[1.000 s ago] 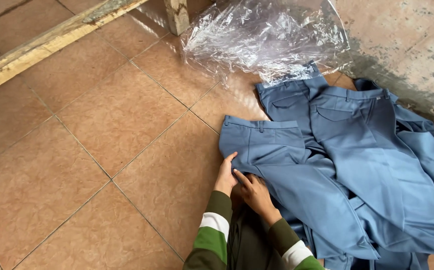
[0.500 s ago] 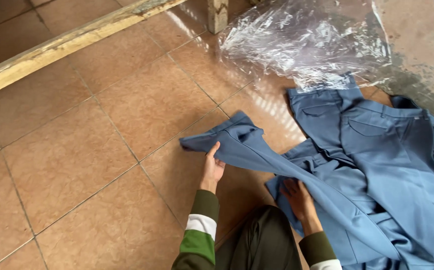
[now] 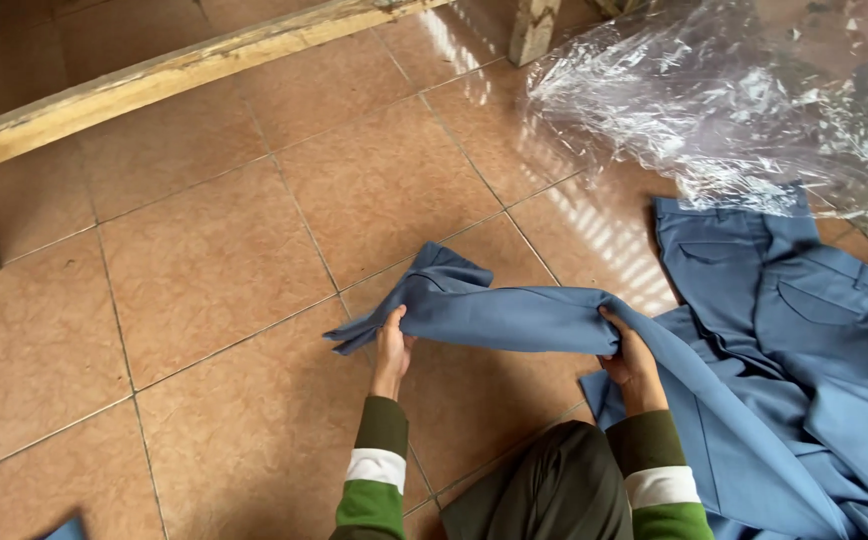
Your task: Folding blue trousers into neat rectangles on a tiled floor.
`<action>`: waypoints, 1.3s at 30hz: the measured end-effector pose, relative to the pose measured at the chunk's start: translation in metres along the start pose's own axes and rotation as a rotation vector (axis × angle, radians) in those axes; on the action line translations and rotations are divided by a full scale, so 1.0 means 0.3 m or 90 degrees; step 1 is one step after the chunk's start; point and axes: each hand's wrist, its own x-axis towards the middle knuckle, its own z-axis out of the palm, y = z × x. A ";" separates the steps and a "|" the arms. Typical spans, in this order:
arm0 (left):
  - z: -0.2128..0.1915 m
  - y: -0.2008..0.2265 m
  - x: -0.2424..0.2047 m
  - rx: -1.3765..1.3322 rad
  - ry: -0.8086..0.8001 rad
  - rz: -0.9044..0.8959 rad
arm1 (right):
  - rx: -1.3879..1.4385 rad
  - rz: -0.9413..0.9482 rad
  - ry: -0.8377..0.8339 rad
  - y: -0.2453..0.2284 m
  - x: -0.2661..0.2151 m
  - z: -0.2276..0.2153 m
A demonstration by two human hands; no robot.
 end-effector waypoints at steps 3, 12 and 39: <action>0.135 0.304 -0.318 0.112 0.043 0.046 | -0.033 0.036 -0.064 -0.049 -0.125 0.137; -0.370 0.469 -0.256 -0.420 0.224 0.166 | -0.279 0.145 -0.177 -0.082 -0.366 0.706; -0.463 0.525 -0.522 0.501 0.047 0.411 | -0.444 -0.217 -0.828 0.414 -0.829 1.265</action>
